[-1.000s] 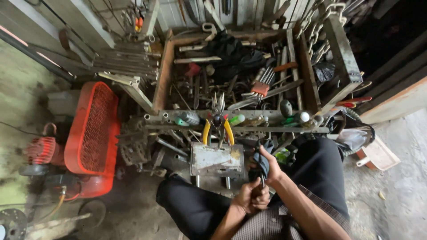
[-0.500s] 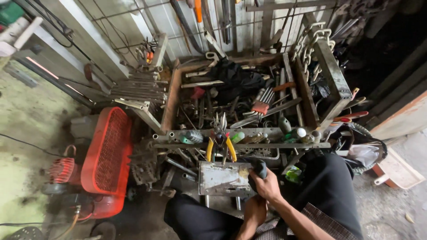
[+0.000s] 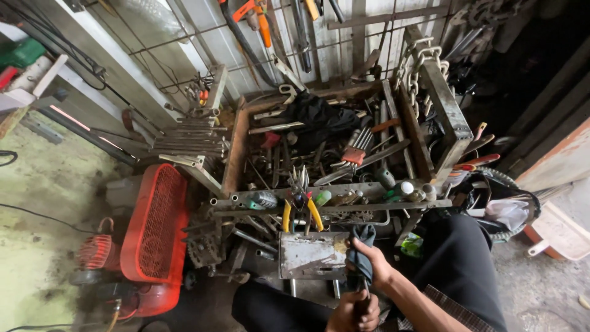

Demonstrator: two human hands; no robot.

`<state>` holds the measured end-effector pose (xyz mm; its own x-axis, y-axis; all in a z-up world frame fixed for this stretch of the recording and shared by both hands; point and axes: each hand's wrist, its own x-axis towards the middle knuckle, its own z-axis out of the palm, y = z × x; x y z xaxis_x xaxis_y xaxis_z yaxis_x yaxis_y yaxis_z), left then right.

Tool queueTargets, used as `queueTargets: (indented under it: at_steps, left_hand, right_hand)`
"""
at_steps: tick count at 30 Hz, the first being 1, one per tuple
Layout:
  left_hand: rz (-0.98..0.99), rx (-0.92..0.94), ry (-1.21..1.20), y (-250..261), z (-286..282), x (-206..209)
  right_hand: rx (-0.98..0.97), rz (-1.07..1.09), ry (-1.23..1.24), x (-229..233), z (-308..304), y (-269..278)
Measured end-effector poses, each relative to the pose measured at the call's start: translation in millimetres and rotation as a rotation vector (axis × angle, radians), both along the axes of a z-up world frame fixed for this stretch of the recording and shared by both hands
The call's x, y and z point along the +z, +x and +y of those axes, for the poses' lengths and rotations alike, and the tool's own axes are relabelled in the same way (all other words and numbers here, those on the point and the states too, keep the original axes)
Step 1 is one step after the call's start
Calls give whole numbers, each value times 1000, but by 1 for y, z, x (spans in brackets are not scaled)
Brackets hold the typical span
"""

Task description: The person sits cross-legged on the floor and wipes a metal tool with a dark cloth. They repeatedly rub the tool's surface and edges with the cloth, turning it over to clean different sides.

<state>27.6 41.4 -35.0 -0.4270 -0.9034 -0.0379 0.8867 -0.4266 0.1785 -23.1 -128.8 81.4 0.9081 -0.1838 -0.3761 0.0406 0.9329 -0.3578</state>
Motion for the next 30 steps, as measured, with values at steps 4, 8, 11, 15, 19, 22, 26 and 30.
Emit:
queueTargets:
  at_steps: [4,8,11,15,19,22,26,30]
  left_hand:
    - [-136,81,129,-8,-10,32]
    - [-701,531,386,-15,-34,51]
    - [-1385,604,302,-21,-43,57]
    - [-1979,623,185,-29,-39,28]
    - [-2200,805,108,-14,-41,-17]
    - [-1520,472,521,-14,-40,7]
    - [-1072,345,476,-11,-36,10]
    - [-882,202,570,-4,-33,19]
  right_hand:
    - [-128,326,-292,-15,-8,3]
    - [-248,438,-886,-28,-25,0]
    - [-227,626,-1124,-1,-19,-2]
    - [-418,521,-1112,8,-2,1]
    - [-410,660,-1029,-9,-8,9]
    - [-304,741,-985,-35,-13,5]
    - [-340,672,-670,-56,-18,0]
    - [-287,579,-156,-39,-25,-6]
